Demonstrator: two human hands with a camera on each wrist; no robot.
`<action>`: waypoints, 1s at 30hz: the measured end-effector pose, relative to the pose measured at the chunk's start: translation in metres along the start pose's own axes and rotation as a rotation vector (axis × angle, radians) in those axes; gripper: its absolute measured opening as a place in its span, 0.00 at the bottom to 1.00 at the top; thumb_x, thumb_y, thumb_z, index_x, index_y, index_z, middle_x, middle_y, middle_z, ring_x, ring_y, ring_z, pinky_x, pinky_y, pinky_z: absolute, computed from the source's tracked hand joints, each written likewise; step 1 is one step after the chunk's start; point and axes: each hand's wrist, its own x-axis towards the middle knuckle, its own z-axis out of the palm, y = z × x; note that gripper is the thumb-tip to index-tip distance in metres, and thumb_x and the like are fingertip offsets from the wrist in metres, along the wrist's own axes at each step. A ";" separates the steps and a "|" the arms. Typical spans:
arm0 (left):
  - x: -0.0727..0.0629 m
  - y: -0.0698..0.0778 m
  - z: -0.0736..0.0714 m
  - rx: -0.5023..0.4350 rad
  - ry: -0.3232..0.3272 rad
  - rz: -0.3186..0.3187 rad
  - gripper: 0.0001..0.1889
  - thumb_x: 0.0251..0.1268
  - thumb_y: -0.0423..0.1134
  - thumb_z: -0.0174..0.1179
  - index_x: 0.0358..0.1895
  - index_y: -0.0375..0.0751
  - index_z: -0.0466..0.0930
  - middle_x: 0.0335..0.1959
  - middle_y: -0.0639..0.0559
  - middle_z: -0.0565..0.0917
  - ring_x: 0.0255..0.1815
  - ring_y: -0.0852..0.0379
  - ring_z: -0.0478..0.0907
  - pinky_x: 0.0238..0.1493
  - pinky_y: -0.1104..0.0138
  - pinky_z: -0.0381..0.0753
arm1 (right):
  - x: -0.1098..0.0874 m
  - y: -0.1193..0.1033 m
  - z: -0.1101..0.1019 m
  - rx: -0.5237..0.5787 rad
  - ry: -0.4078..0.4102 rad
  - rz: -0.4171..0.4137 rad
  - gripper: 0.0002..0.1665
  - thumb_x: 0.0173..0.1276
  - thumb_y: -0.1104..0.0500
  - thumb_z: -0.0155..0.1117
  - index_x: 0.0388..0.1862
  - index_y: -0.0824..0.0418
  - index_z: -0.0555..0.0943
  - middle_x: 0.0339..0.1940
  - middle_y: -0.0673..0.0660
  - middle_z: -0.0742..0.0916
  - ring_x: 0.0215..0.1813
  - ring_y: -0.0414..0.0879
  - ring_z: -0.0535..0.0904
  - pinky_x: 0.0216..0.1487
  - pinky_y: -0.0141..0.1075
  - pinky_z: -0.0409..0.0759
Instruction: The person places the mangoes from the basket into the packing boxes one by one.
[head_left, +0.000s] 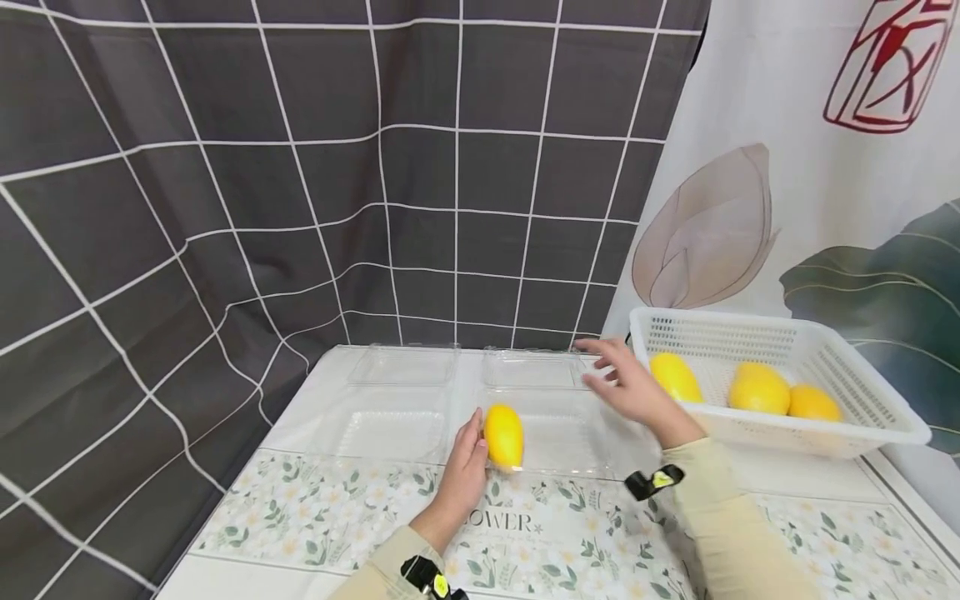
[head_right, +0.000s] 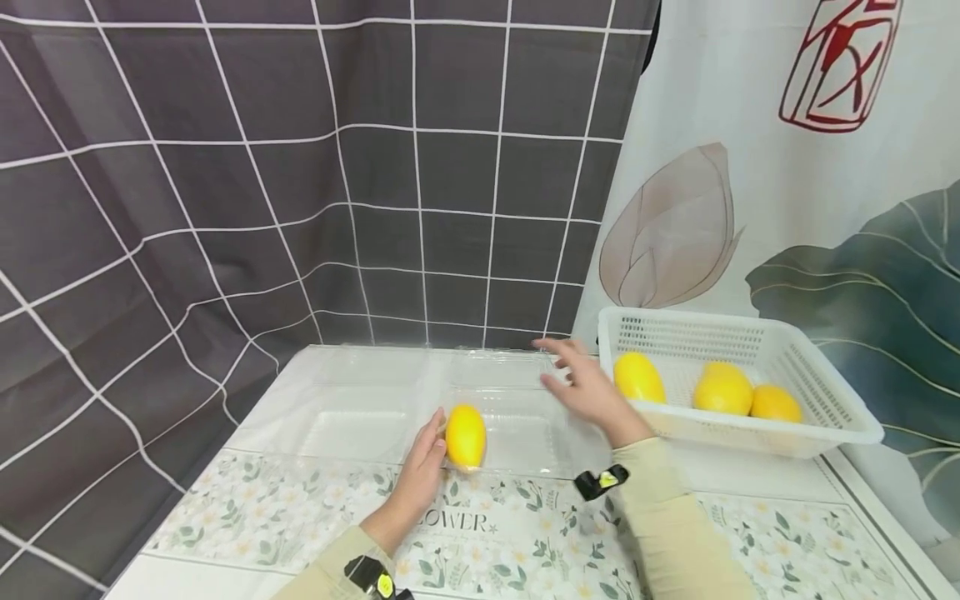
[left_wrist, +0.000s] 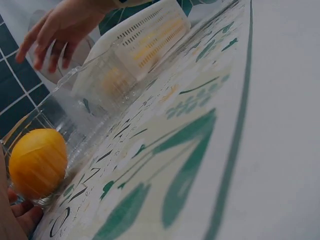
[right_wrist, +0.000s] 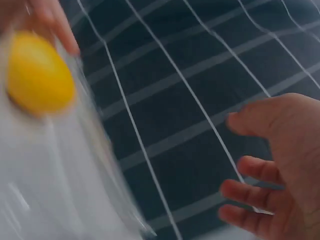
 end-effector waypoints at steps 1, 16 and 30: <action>0.000 0.000 0.001 0.000 -0.005 0.001 0.28 0.83 0.34 0.37 0.81 0.35 0.47 0.79 0.36 0.55 0.78 0.37 0.56 0.77 0.45 0.54 | -0.002 0.006 -0.012 -0.027 0.030 0.028 0.30 0.70 0.68 0.64 0.70 0.63 0.72 0.60 0.68 0.76 0.52 0.62 0.79 0.49 0.55 0.83; 0.001 0.000 0.000 0.047 0.009 0.006 0.28 0.82 0.33 0.37 0.81 0.34 0.48 0.78 0.36 0.57 0.78 0.36 0.57 0.77 0.44 0.54 | -0.052 0.110 -0.137 -0.304 -0.031 0.726 0.50 0.72 0.47 0.62 0.79 0.72 0.50 0.70 0.87 0.52 0.64 0.82 0.54 0.62 0.79 0.58; 0.002 -0.001 -0.001 0.030 0.002 -0.004 0.28 0.83 0.35 0.37 0.82 0.37 0.47 0.79 0.37 0.56 0.79 0.38 0.56 0.78 0.46 0.54 | -0.069 0.136 -0.134 -0.369 -0.112 0.874 0.65 0.59 0.43 0.74 0.79 0.73 0.47 0.65 0.88 0.54 0.54 0.80 0.60 0.56 0.77 0.68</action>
